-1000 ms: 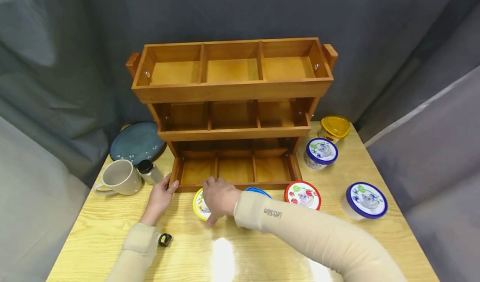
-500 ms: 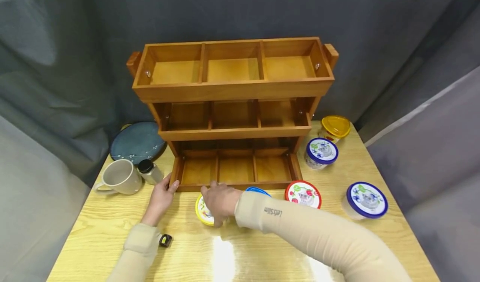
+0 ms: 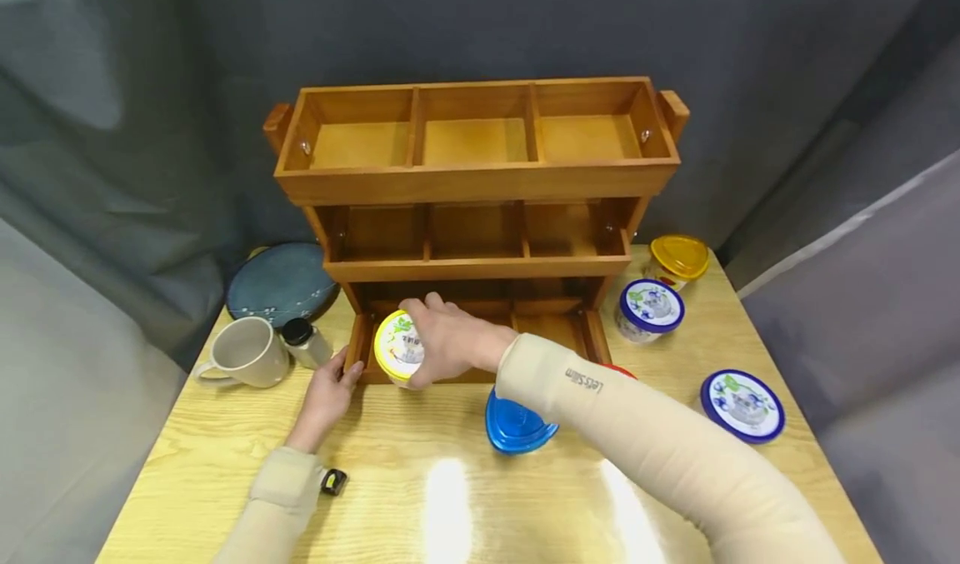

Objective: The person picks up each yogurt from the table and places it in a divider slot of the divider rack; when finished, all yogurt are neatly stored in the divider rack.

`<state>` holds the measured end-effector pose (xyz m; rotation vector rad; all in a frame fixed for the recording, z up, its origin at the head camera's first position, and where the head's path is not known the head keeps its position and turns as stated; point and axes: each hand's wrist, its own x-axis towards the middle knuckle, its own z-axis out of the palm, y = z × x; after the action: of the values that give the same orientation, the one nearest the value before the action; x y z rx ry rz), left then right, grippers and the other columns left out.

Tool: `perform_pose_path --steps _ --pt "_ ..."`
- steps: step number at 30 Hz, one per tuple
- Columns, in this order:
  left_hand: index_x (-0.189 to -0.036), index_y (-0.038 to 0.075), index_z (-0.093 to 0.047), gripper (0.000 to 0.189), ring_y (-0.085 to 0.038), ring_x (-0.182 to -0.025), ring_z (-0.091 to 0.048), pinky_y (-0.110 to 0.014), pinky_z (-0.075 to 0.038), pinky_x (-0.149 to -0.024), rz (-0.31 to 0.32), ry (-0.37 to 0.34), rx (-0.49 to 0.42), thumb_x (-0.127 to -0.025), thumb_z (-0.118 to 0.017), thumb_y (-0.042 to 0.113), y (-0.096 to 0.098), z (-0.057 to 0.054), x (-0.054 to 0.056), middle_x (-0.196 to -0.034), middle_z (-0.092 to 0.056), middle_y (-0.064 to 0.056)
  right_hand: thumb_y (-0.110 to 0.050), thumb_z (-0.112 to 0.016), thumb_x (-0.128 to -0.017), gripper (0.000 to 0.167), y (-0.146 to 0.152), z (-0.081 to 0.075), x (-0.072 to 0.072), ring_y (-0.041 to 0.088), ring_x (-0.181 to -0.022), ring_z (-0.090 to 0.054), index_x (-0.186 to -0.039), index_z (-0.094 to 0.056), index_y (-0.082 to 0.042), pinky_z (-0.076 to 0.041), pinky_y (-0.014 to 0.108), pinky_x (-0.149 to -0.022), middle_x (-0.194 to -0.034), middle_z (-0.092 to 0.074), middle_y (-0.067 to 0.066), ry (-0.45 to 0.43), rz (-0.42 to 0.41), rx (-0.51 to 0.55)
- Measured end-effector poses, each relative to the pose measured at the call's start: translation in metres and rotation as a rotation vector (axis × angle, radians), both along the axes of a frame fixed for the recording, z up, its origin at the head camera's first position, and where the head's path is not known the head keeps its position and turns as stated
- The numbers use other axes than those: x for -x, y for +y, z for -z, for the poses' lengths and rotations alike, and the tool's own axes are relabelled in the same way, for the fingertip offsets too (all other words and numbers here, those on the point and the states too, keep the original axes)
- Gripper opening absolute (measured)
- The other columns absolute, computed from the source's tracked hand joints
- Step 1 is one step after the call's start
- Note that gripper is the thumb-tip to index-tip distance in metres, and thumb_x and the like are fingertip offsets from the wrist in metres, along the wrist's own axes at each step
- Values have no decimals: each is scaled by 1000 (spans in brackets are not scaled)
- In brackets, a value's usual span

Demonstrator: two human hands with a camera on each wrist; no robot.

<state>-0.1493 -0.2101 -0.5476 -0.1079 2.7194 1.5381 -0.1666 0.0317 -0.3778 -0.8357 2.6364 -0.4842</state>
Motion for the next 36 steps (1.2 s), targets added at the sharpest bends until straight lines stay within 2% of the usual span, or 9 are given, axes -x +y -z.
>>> perform_pose_path --steps 9,14,19,24,31,36 --pt "-147 -6 -41 52 -40 -130 -46 -49 -41 -106 6 -10 -20 -103 -56 18 2 10 2 -142 -48 -29 -43 -87 -68 112 -4 25 18 19 -102 -48 -155 -25 -10 -48 32 -89 -122 -47 8 43 42 66" --pt "-147 -7 -41 53 -40 -130 -47 -49 -41 -106 -7 -14 -21 -103 -56 18 1 12 2 -142 -47 -29 -46 -85 -71 111 -13 39 35 21 -110 -48 -155 -24 -6 -45 36 -99 -129 -48 10 49 -19 31" --pt "-147 -8 -39 54 -40 -135 -41 -50 -37 -109 -15 -27 -22 -103 -56 18 0 11 1 -145 -44 -28 -43 -83 -75 110 -24 47 52 24 -123 -46 -156 -21 -3 -35 42 -111 -135 -49 12 32 -89 -47" --pt "-148 -6 -39 55 -40 -136 -39 -50 -36 -110 -18 -42 -32 -103 -57 20 1 8 1 -147 -43 -27 -41 -83 -77 111 -34 50 65 25 -126 -47 -158 -17 -3 -38 39 -109 -139 -49 12 -18 -105 -79" --pt "-147 -7 -39 54 -40 -132 -45 -49 -42 -105 -16 -31 -40 -103 -57 18 0 5 2 -146 -43 -28 -43 -80 -81 110 -40 53 76 18 -116 -53 -158 -13 -2 -44 30 -101 -136 -53 9 -86 -121 -92" --pt "-147 -7 -39 54 -41 -133 -42 -49 -39 -107 -22 -28 -37 -102 -57 18 -1 4 3 -147 -42 -29 -36 -81 -81 109 -41 61 81 18 -120 -51 -158 -13 -2 -41 30 -104 -142 -49 10 -108 -137 -129"
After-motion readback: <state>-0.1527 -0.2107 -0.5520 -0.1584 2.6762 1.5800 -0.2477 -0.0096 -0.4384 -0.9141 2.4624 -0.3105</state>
